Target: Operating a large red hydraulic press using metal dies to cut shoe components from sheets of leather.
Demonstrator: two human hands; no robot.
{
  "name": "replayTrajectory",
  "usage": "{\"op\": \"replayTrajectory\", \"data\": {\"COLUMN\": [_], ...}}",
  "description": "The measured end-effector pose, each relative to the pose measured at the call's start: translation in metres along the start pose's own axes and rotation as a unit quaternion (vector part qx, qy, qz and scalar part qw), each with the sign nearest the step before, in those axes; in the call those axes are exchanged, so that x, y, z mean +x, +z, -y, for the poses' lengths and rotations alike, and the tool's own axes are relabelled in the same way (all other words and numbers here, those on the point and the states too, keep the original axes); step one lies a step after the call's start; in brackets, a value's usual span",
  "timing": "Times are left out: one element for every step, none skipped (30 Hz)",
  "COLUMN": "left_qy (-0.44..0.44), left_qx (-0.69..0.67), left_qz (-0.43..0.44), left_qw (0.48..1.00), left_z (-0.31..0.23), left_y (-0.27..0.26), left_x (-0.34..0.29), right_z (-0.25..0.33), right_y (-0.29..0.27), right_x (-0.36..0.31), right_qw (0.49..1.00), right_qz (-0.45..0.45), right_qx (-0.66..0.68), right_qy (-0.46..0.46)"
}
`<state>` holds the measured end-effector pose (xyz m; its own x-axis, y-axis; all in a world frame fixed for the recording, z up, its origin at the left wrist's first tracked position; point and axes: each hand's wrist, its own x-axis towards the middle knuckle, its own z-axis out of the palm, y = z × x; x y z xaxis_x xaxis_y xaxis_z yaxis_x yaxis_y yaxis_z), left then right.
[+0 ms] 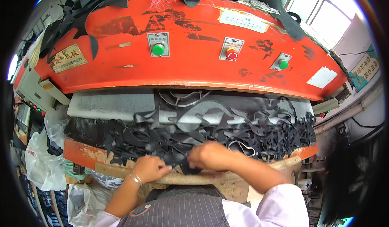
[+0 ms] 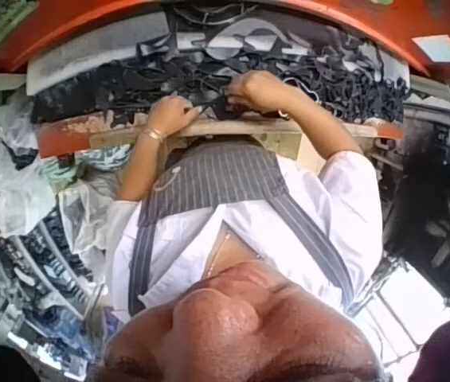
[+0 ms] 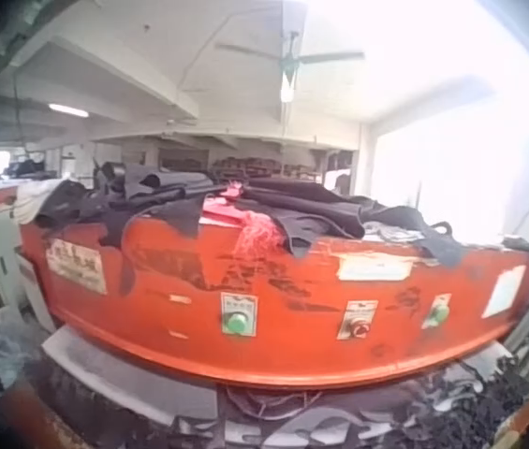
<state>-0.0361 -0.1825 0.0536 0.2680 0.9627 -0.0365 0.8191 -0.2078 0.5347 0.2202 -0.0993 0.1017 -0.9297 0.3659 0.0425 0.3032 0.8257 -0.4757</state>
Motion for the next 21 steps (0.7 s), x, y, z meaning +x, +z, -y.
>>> {"op": "replayTrajectory", "data": {"left_qy": [0.011,0.066,0.095,0.086,0.094,0.101,0.112,0.118,0.116,0.114,0.122,0.087,0.057,0.072,0.077,0.096,0.113,0.117,0.119,0.118,0.124], "left_qx": [-0.024,-0.023,-0.009,-0.025,-0.032,0.000,0.032,0.027,0.019,0.011,0.003,0.004,0.005,0.026,0.031,0.032,0.034,0.030,0.033,0.039,0.040], "left_qz": [-0.012,-0.086,-0.137,-0.150,-0.185,-0.215,-0.246,-0.241,-0.229,-0.216,-0.209,-0.188,-0.167,-0.205,-0.197,-0.214,-0.232,-0.228,-0.229,-0.230,-0.231], "left_qw": [1.000,0.994,0.986,0.985,0.978,0.972,0.962,0.963,0.966,0.970,0.970,0.978,0.984,0.976,0.977,0.972,0.966,0.966,0.965,0.965,0.964], "left_z": [0.000,0.001,0.005,0.010,0.020,0.030,0.037,0.039,0.040,0.041,0.044,0.045,0.045,0.045,0.050,0.055,0.058,0.060,0.061,0.063,0.064], "left_y": [-0.007,-0.014,-0.023,-0.023,-0.015,-0.006,-0.004,-0.003,0.003,0.008,0.010,0.005,0.000,-0.001,-0.004,-0.004,-0.004,-0.004,-0.004,-0.006,-0.008], "left_x": [0.020,0.045,0.068,0.088,0.106,0.120,0.136,0.144,0.145,0.144,0.146,0.143,0.143,0.145,0.143,0.145,0.146,0.145,0.146,0.147,0.147], "right_z": [-0.020,-0.040,-0.054,-0.074,-0.091,-0.104,-0.121,-0.138,-0.151,-0.155,-0.158,-0.162,-0.164,-0.166,-0.155,-0.148,-0.140,-0.129,-0.119,-0.111,-0.108], "right_y": [-0.014,-0.027,-0.044,-0.048,-0.046,-0.045,-0.044,-0.044,-0.043,-0.042,-0.040,-0.037,-0.040,-0.046,-0.061,-0.083,-0.108,-0.135,-0.164,-0.190,-0.207], "right_x": [0.017,0.036,0.064,0.089,0.114,0.135,0.156,0.169,0.176,0.182,0.186,0.190,0.197,0.197,0.201,0.198,0.191,0.180,0.163,0.146,0.126], "right_qw": [0.993,0.983,0.977,0.969,0.955,0.942,0.938,0.931,0.923,0.927,0.931,0.931,0.927,0.920,0.909,0.900,0.888,0.890,0.887,0.888,0.882], "right_qz": [-0.066,-0.091,-0.123,-0.117,-0.126,-0.135,-0.113,-0.089,-0.064,-0.061,0.007,0.075,-0.013,-0.018,-0.022,-0.028,-0.035,-0.052,-0.069,-0.096,-0.123], "right_qx": [-0.091,-0.157,-0.168,-0.202,-0.238,-0.242,-0.238,-0.245,-0.250,-0.249,-0.234,-0.215,-0.152,-0.176,-0.197,-0.228,-0.258,-0.287,-0.323,-0.366,-0.408], "right_qy": [-0.025,-0.019,-0.048,-0.080,-0.129,-0.190,-0.223,-0.255,-0.285,-0.274,-0.280,-0.283,-0.342,-0.351,-0.365,-0.371,-0.379,-0.351,-0.322,-0.262,-0.199]}}
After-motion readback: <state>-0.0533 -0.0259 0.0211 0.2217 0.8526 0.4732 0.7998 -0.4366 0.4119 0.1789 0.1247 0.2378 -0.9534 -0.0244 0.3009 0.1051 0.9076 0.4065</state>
